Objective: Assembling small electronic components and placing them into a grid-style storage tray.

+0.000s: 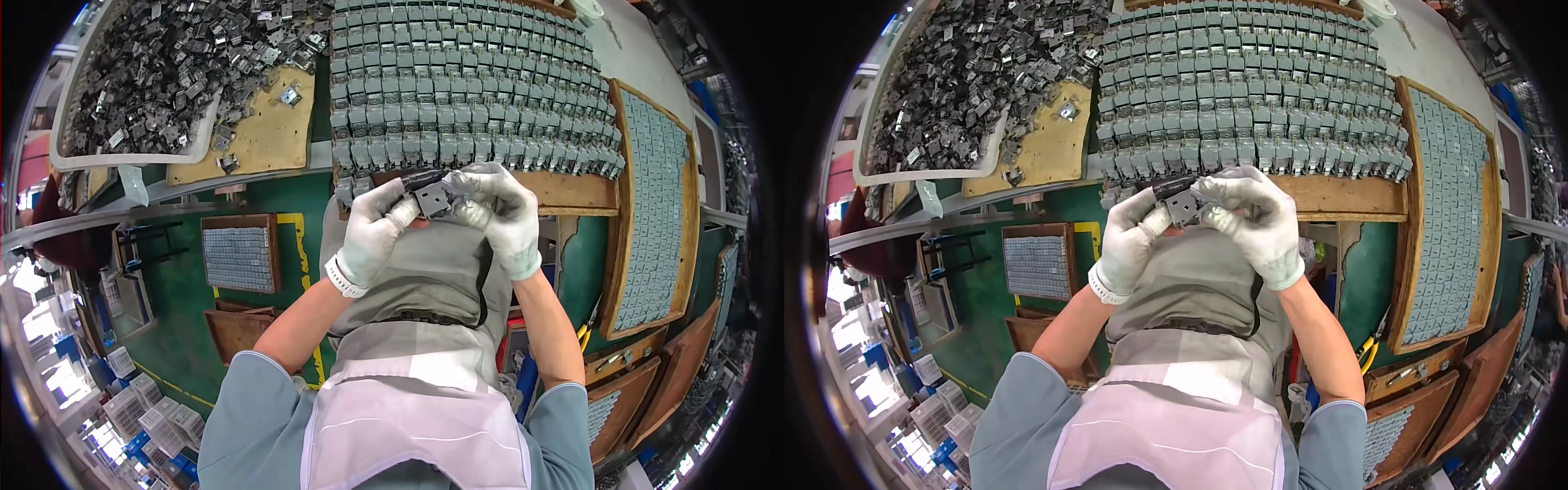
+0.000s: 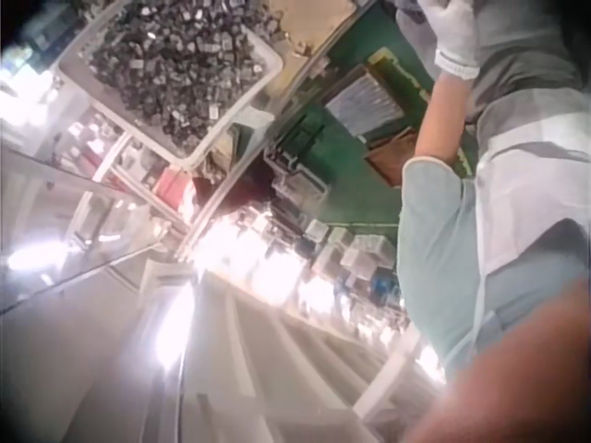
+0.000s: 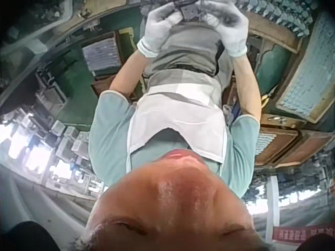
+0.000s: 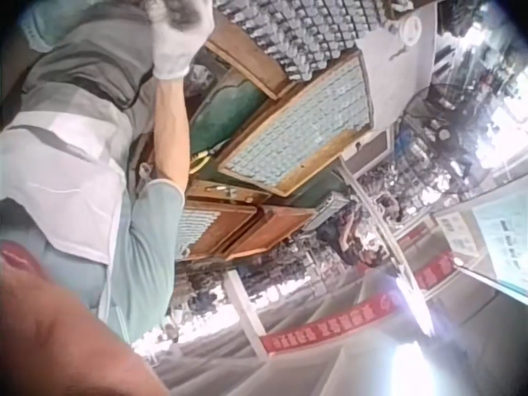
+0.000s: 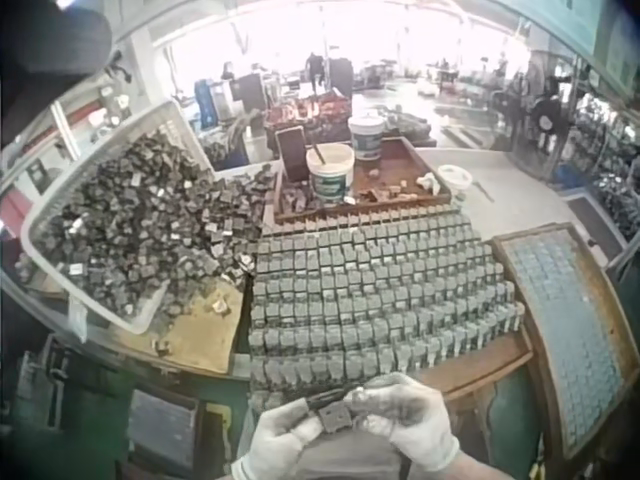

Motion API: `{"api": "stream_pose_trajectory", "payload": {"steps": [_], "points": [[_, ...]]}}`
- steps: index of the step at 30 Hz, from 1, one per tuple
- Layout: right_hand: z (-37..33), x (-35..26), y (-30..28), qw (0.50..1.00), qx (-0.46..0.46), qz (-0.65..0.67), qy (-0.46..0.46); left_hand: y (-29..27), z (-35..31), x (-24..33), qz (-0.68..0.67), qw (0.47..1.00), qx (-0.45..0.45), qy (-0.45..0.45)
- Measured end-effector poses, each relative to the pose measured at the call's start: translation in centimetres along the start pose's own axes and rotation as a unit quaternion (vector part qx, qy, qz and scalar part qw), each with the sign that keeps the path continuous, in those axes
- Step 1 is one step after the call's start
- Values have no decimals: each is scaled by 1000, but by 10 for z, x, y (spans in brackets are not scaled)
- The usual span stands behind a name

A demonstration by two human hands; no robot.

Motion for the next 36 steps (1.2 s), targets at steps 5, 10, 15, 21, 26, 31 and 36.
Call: {"api": "stream_pose_trajectory", "payload": {"steps": [5, 10, 15, 21, 26, 31, 36], "points": [[-3, 0, 0, 998, 3, -32, 51, -5, -3, -6, 13, 999, 18, 31], [-1, -15, 6, 981, -36, -191, -5, -2, 2, 9, 90, 995, -43, 14], [-9, -1, 2, 988, -6, -152, -4, -2, 3, 9, 92, 993, -60, -50], [-15, 8, -3, 991, 54, -26, 123, 2, -1, 15, 7, 1000, -15, -4], [-13, 1, -2, 991, 48, 45, 114, -1, -4, 3, -13, 1000, 9, -3], [-11, -12, 2, 997, 18, -69, 20, 1, -6, 4, 5, 1000, 7, 12], [-11, -13, 2, 985, -18, -170, -29, 2, 3, 19, 186, 978, -68, 68]]}}
Point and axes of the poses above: each hand's wrist, its own z-axis towards the middle knuckle, its own y-axis out of the palm, x = y × z, the point moved 7 cm from there along z, towards the middle knuckle, and after that the axes turned 7 degrees about x, right-handed, at the moved point
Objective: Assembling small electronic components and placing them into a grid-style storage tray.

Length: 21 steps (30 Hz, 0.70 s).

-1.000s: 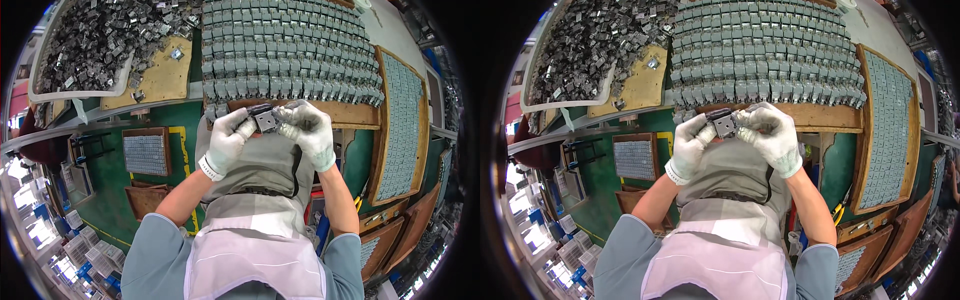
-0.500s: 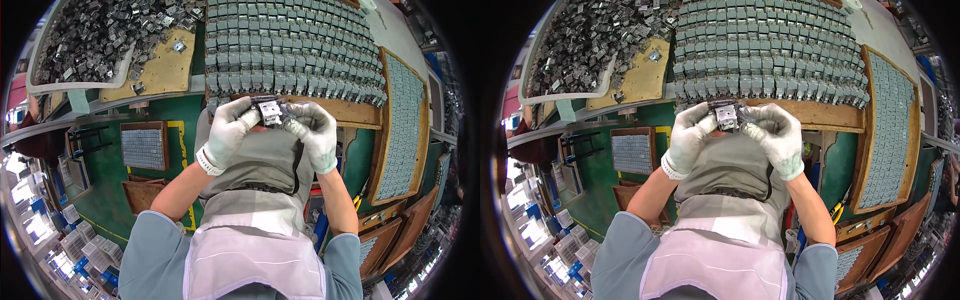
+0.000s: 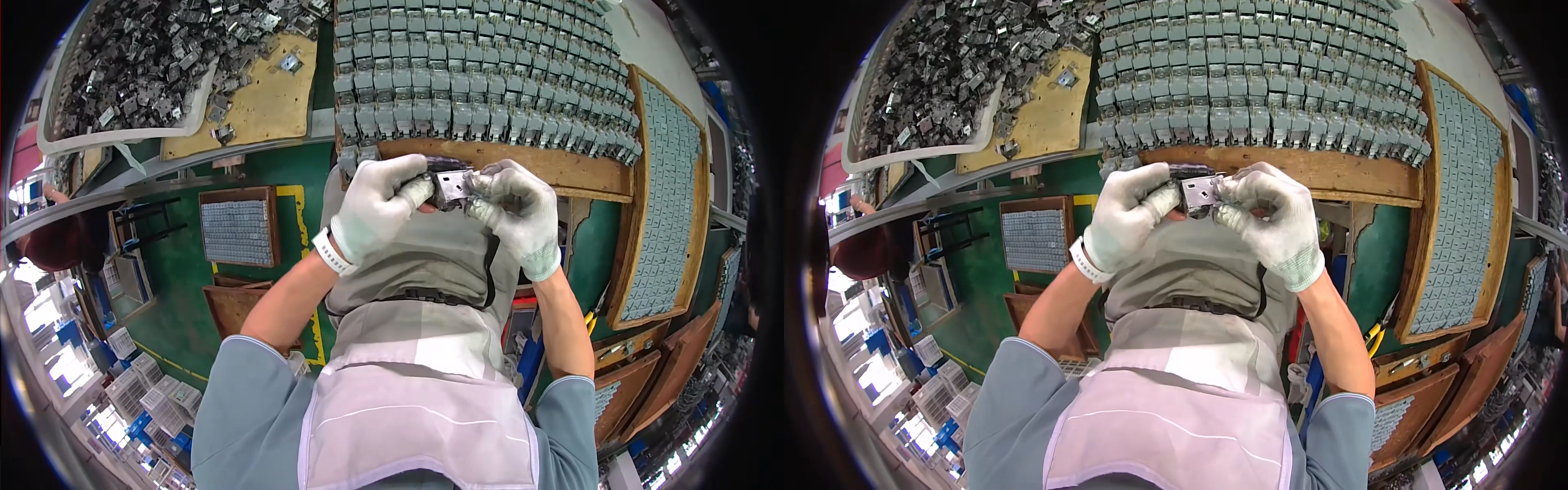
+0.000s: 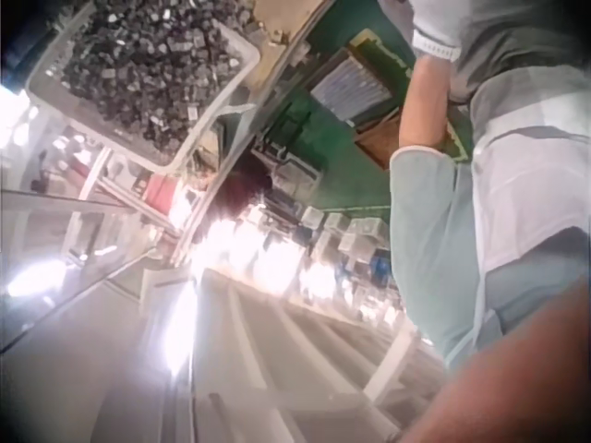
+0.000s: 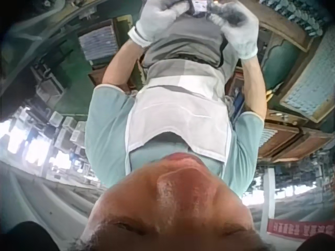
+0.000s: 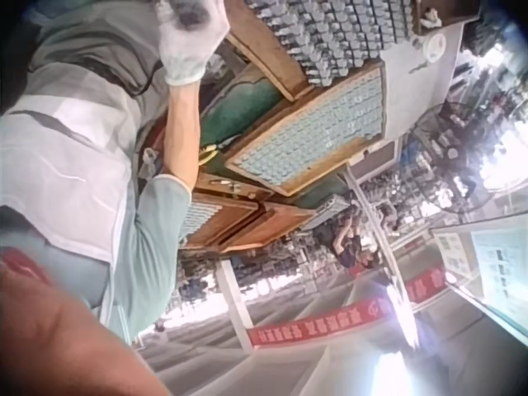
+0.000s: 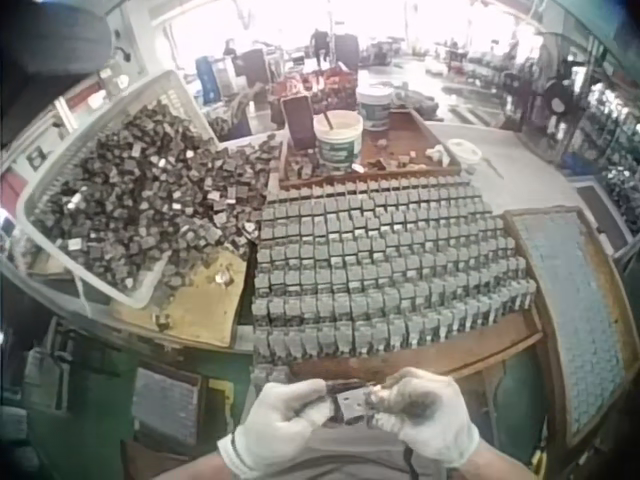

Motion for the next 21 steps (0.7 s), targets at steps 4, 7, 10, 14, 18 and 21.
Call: {"api": "stream_pose_trajectory", "payload": {"steps": [4, 7, 10, 14, 18, 21], "points": [[-4, 2, 4, 1000, 8, -1, -5, 0, 0, -3, -4, 999, -29, -23], [-11, 17, 4, 992, -29, -28, 115, -1, -4, -6, -100, 993, -6, -54], [-14, 23, 8, 987, -64, 89, 120, -1, -3, 1, -30, 998, -58, -5], [-12, 19, 5, 997, -46, 56, -13, 6, -10, 6, 90, 991, -43, 86], [-13, 20, 11, 994, -94, 56, 22, 7, -35, -9, 29, 991, 76, 105], [-9, 29, 25, 986, -54, 107, 114, -7, -37, -3, 78, 982, 118, 122]]}}
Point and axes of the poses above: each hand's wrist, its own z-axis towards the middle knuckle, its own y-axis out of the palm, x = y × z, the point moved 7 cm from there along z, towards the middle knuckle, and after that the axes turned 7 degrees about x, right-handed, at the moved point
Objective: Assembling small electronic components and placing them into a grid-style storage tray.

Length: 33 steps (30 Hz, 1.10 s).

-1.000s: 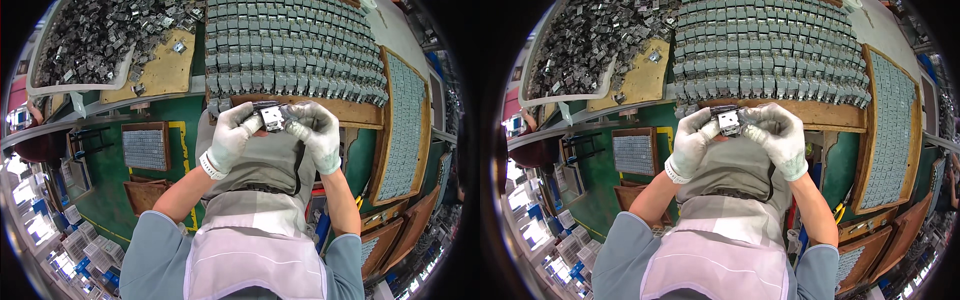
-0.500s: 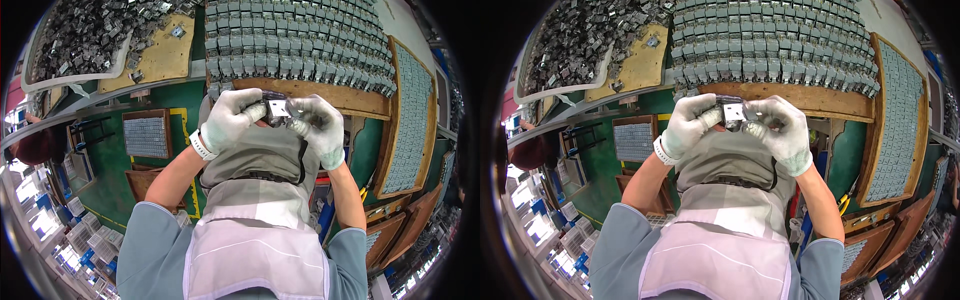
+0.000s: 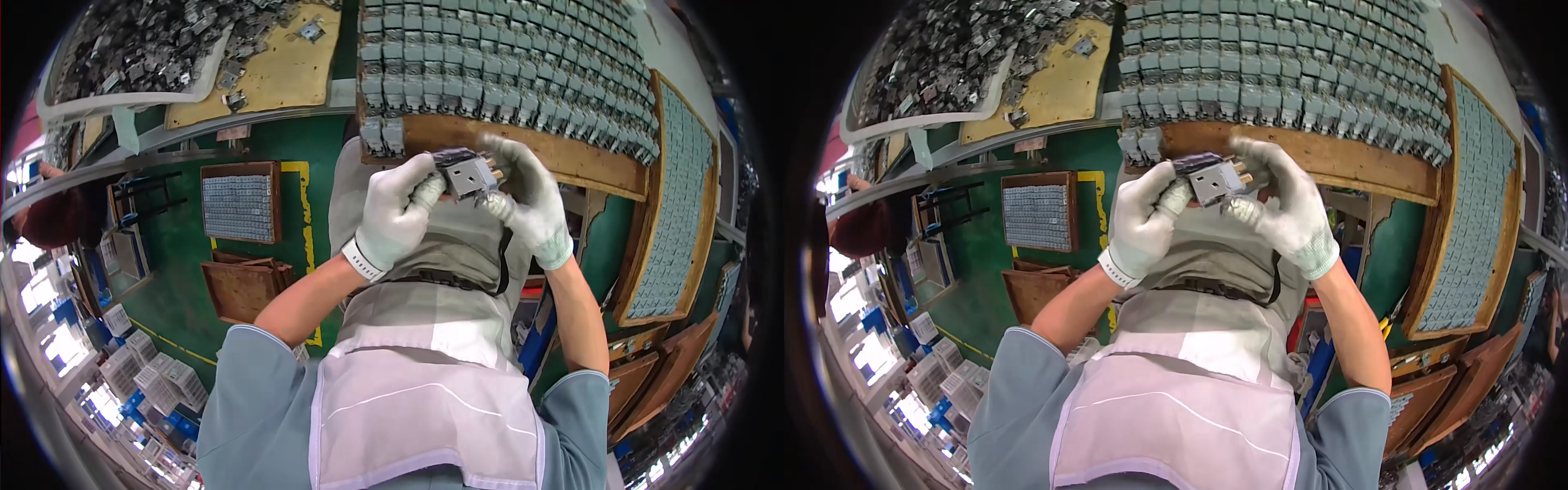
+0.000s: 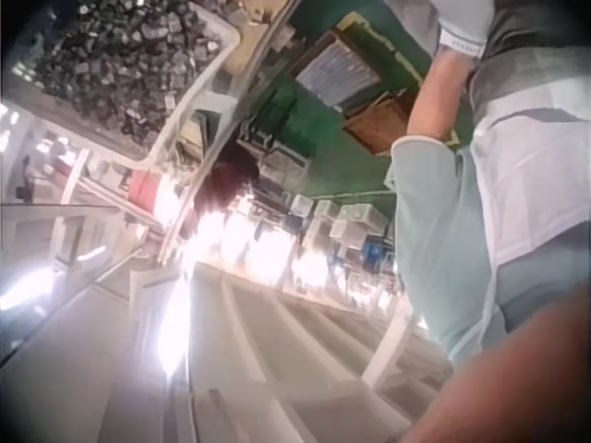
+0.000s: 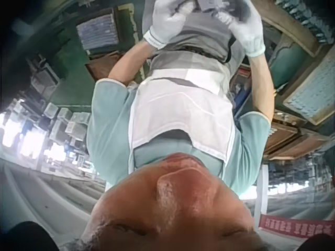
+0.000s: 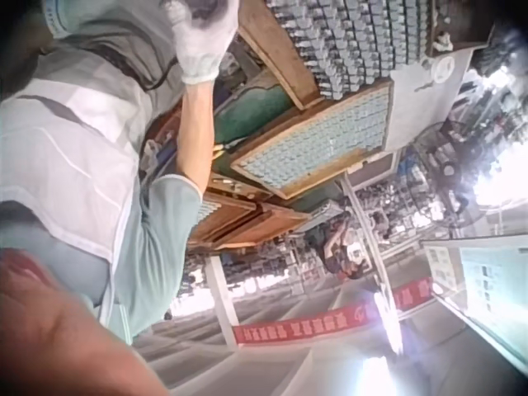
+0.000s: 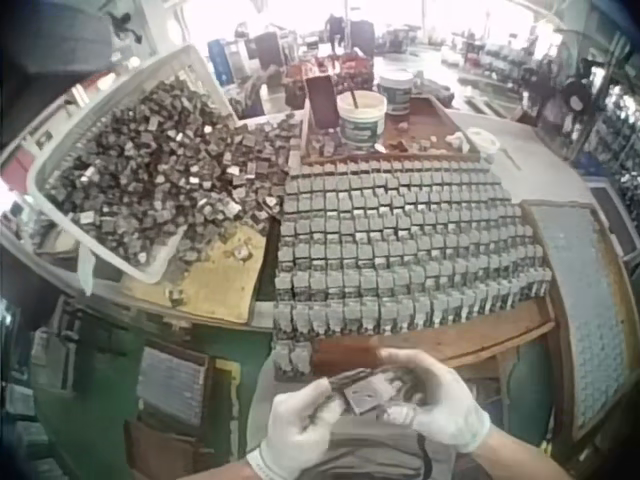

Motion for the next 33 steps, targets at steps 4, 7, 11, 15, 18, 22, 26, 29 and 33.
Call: {"api": "stream_pose_trajectory", "payload": {"steps": [4, 7, 11, 15, 18, 22, 26, 29, 33], "points": [[-3, -11, 36, 990, 22, -136, -22, -16, -14, -12, 79, 987, 127, 58], [13, -9, 48, 990, 22, -124, -58, -35, -14, -5, 33, 991, 129, 25], [23, -33, 38, 978, 32, -183, -91, -88, -4, -16, 142, 979, 130, 72], [38, -33, 61, 905, 17, -394, -163, -200, 45, -29, 393, 828, 378, 128], [41, -21, 78, 860, -15, -483, -163, -249, 94, -90, 601, 729, 324, -53], [29, -21, 71, 892, -15, -387, -231, -264, 96, -119, 462, 827, 317, -37], [-7, -46, -10, 903, 56, -375, -201, -301, 103, -126, 592, 763, 261, 6], [-29, -60, -151, 848, 230, -463, -113, -311, 118, -151, 543, 799, 244, 84], [-171, -33, -432, 745, 489, -452, 31, -215, 154, -141, 530, 831, 154, 73]]}}
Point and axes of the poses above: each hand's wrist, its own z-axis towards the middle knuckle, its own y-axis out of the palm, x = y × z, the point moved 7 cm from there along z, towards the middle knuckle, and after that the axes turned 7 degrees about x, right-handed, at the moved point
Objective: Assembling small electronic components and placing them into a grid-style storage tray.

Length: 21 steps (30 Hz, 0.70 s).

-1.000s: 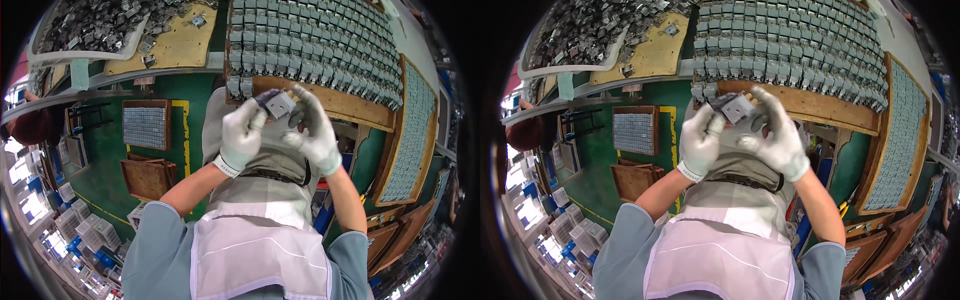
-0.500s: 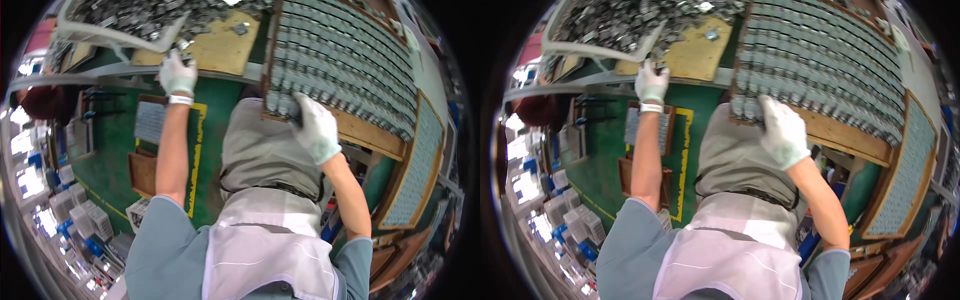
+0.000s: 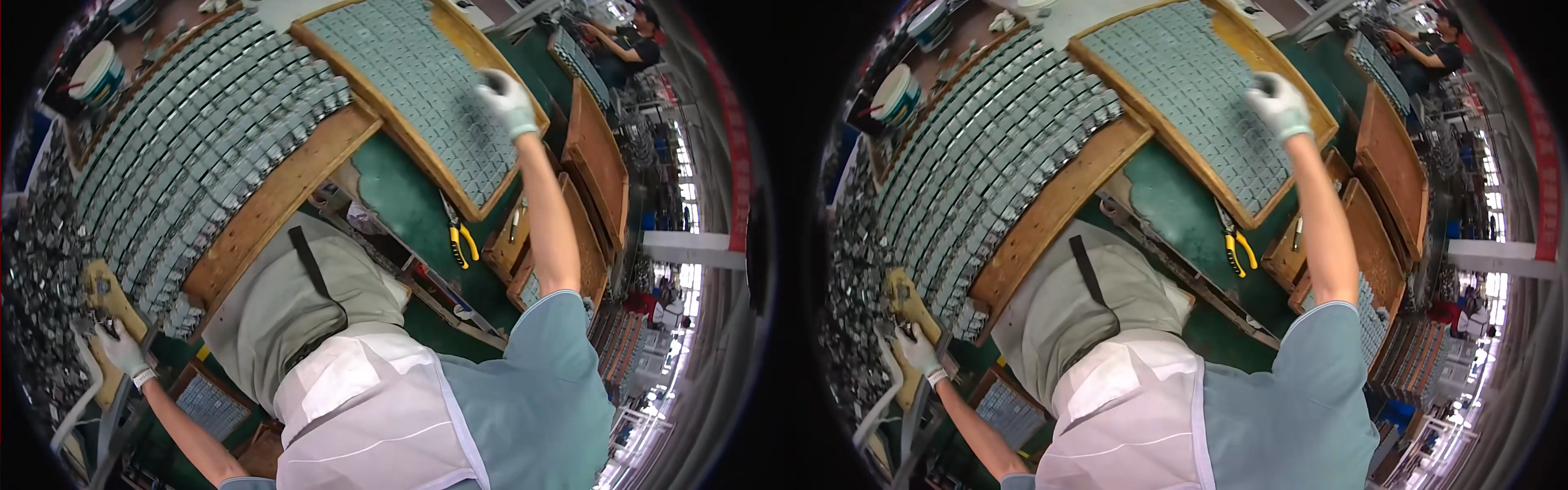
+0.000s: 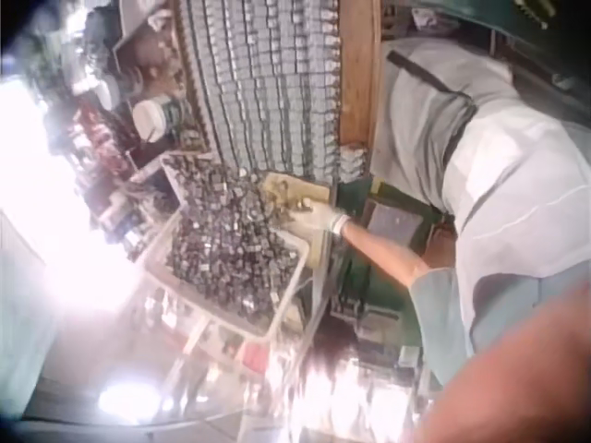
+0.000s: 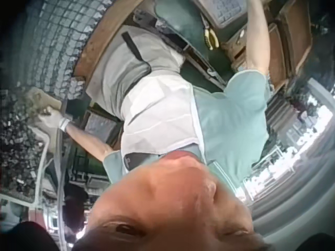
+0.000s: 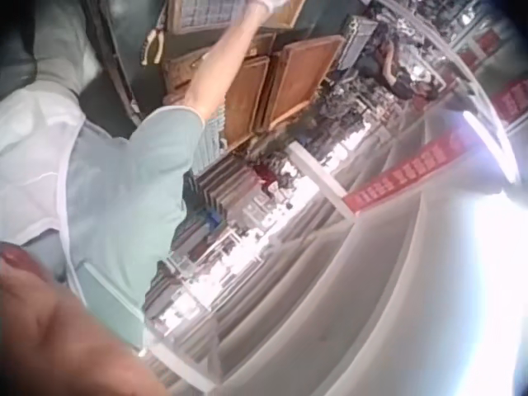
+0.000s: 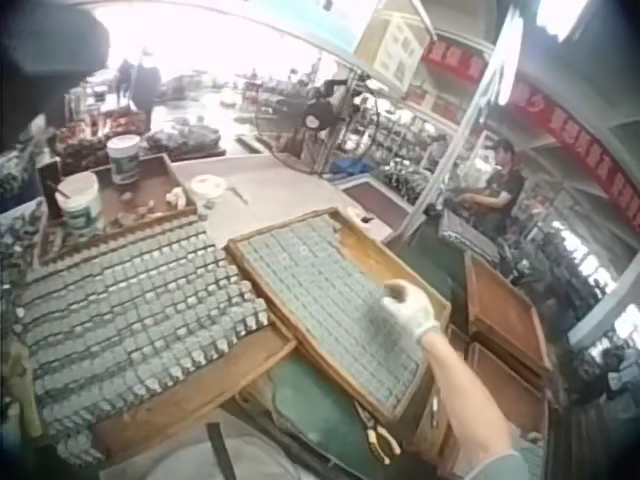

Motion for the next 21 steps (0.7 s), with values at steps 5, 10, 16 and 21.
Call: {"api": "stream_pose_trajectory", "payload": {"steps": [5, 10, 16, 21], "points": [[-18, 146, -47, 971, -166, -40, 170, 0, 12, 9, -102, 994, 29, 26], [-15, 162, -14, 967, -233, -28, 97, -24, 14, -51, -304, 948, 20, -93], [-17, 258, -53, 979, -181, 64, 71, -3, 6, 49, -562, 811, 16, -163], [-12, 235, -31, 985, -163, 14, 61, -43, -10, 25, -569, 792, 122, -184]]}}
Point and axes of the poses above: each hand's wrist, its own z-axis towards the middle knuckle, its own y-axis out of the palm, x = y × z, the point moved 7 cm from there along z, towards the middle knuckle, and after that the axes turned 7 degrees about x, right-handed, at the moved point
